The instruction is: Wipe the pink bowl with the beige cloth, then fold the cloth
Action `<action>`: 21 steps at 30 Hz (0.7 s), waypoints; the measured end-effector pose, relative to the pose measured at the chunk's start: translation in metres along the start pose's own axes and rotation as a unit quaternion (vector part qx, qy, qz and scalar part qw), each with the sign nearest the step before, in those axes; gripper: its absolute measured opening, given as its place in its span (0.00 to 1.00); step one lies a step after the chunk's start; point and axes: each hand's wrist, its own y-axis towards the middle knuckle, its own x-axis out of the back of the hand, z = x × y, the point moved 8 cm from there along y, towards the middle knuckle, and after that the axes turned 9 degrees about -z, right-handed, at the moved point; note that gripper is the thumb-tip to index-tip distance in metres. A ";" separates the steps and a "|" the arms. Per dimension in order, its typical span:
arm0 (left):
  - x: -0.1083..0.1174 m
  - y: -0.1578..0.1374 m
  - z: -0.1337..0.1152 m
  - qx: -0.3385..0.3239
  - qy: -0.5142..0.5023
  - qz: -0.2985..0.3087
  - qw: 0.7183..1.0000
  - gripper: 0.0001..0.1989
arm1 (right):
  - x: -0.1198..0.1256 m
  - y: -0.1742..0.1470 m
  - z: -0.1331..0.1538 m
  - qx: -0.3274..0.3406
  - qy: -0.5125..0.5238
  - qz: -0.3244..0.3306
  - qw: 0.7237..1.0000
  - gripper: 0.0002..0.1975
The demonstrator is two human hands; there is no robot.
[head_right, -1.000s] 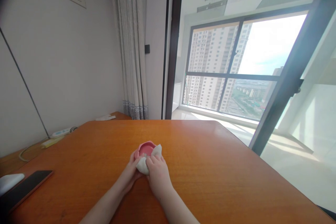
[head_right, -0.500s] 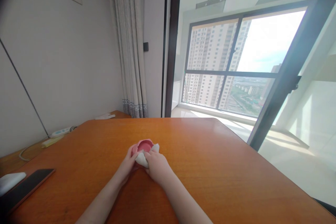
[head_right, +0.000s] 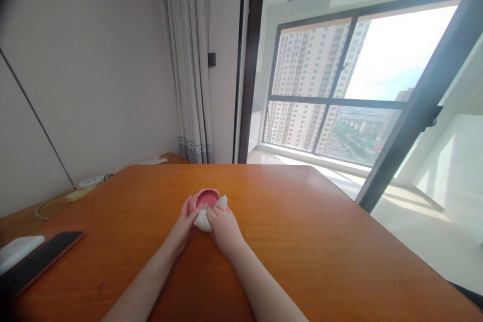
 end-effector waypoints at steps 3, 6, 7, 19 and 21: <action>-0.010 -0.008 0.005 0.029 -0.040 0.021 0.999 0.42 | -0.001 -0.003 -0.006 -0.013 -0.001 -0.021 1.000 0.08; -0.014 -0.013 0.006 0.055 -0.059 0.028 0.996 0.36 | -0.005 -0.005 -0.008 -0.011 0.013 -0.017 1.000 0.10; -0.014 -0.014 0.006 0.059 -0.060 0.025 0.996 0.34 | -0.006 -0.006 -0.009 -0.010 0.019 -0.015 1.000 0.09; -0.012 -0.013 0.002 0.043 -0.031 0.025 0.998 0.27 | 0.006 -0.005 -0.005 -0.018 0.080 -0.023 0.996 0.08; -0.009 -0.009 -0.002 0.006 -0.012 0.026 1.000 0.28 | 0.004 -0.005 -0.004 -0.004 0.078 -0.015 0.997 0.09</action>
